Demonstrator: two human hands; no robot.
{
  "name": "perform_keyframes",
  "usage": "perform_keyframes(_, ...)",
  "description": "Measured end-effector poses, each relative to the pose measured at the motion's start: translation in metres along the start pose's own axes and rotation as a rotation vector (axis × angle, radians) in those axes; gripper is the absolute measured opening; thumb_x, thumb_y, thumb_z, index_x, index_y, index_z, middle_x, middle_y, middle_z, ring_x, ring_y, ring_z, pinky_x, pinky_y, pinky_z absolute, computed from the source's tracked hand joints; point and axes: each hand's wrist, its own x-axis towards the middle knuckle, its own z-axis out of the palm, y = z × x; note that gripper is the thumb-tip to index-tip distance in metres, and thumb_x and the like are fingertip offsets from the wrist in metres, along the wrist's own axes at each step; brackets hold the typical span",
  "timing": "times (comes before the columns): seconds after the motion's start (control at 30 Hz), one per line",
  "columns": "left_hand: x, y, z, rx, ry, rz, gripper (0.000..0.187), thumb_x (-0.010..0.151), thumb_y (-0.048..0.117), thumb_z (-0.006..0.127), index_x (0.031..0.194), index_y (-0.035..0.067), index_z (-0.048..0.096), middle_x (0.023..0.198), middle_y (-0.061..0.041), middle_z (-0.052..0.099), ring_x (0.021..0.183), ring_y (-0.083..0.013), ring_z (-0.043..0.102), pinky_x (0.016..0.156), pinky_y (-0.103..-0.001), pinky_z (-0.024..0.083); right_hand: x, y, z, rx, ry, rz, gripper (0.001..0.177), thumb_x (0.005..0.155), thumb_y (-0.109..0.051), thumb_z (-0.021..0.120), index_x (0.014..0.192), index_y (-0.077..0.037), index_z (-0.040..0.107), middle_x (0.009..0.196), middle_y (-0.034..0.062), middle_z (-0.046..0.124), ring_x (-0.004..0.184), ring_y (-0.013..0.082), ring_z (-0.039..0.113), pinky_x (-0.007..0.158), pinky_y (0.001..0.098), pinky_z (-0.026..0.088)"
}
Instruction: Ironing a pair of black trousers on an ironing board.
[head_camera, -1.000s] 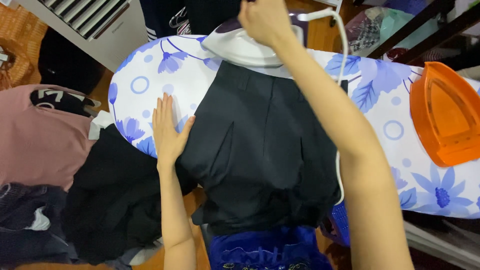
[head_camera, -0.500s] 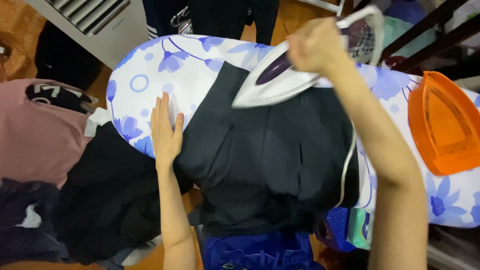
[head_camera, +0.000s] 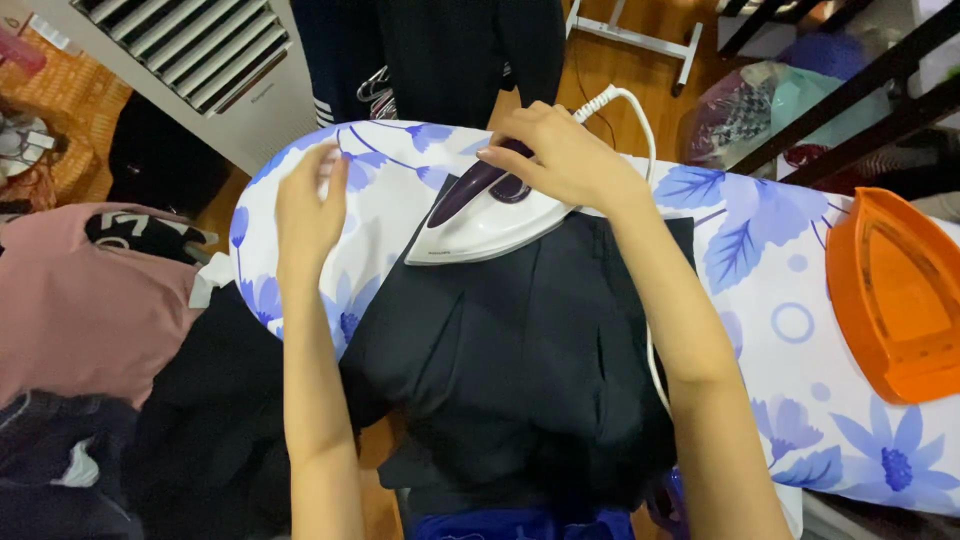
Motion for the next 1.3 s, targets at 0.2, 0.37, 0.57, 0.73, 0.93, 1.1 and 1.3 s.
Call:
perform_keyframes(0.2,0.045,-0.038,0.065,-0.221,-0.049,0.047,0.017,0.101,0.003,0.058,0.112,0.008,0.07,0.097,-0.012,0.074,0.091,-0.0339,0.071,0.081,-0.039,0.056,-0.005,0.016,-0.015,0.125,-0.199,-0.062,0.063,0.068,-0.017,0.089,0.123,-0.001,0.064,0.113,0.024,0.068,0.117,0.0436,0.059,0.106,0.051,0.036)
perform_keyframes(0.37,0.035,-0.073,0.078,-0.272,-0.084,-0.033,0.021,0.094,-0.004,0.064,0.105,0.012,0.073,0.096,-0.005,0.073,0.092,-0.0269,0.07,0.085,-0.035,0.056,0.001,0.018,-0.008,0.054,-0.23,-0.037,0.078,0.053,-0.008,0.093,0.125,0.001,0.066,0.114,0.0211,0.071,0.113,0.0391,0.061,0.101,0.0466,0.04)
perform_keyframes(0.57,0.038,-0.076,0.078,-0.346,-0.127,-0.093,0.023,0.096,-0.003,0.059,0.103,0.014,0.073,0.099,-0.004,0.072,0.095,-0.0197,0.068,0.089,-0.029,0.052,0.023,0.023,0.007,-0.079,-0.328,0.118,0.079,0.044,-0.025,0.102,0.115,-0.004,0.075,0.092,0.0222,0.074,0.092,0.0398,0.069,0.088,0.0431,0.053)
perform_keyframes(0.73,0.037,-0.077,0.08,-0.396,-0.087,0.017,0.019,0.094,-0.009,0.059,0.106,0.0,0.071,0.1,-0.007,0.07,0.081,-0.0132,0.057,0.077,-0.023,0.048,0.025,0.028,0.013,-0.143,-0.283,0.061,0.055,0.048,-0.026,0.094,0.1,-0.009,0.082,0.069,0.0064,0.073,0.053,0.027,0.062,0.061,0.0345,0.054)
perform_keyframes(0.93,0.037,-0.085,0.083,-0.392,-0.089,0.031,0.02,0.095,-0.008,0.059,0.108,0.0,0.072,0.101,-0.008,0.07,0.08,-0.0129,0.057,0.077,-0.024,0.048,0.023,0.037,0.029,-0.375,-0.262,-0.001,0.054,0.054,-0.051,0.092,0.082,-0.006,0.079,0.067,0.0075,0.067,0.068,0.0262,0.059,0.078,0.0365,0.049)
perform_keyframes(1.1,0.036,-0.077,0.079,-0.393,-0.079,0.019,0.019,0.095,-0.008,0.06,0.106,0.0,0.072,0.099,-0.006,0.07,0.079,-0.012,0.055,0.076,-0.023,0.046,0.022,0.036,0.028,-0.341,-0.235,-0.008,0.053,0.053,-0.046,0.092,0.082,-0.004,0.079,0.07,0.0089,0.068,0.072,0.0277,0.058,0.081,0.0367,0.048)
perform_keyframes(1.3,0.034,-0.082,0.081,-0.386,-0.078,0.019,0.018,0.096,-0.006,0.06,0.107,0.002,0.072,0.099,-0.006,0.069,0.079,-0.012,0.057,0.075,-0.023,0.048,0.024,0.032,0.021,-0.308,-0.274,-0.01,0.069,0.05,-0.059,0.093,0.088,-0.004,0.078,0.086,0.0112,0.066,0.082,0.0286,0.058,0.084,0.039,0.046)
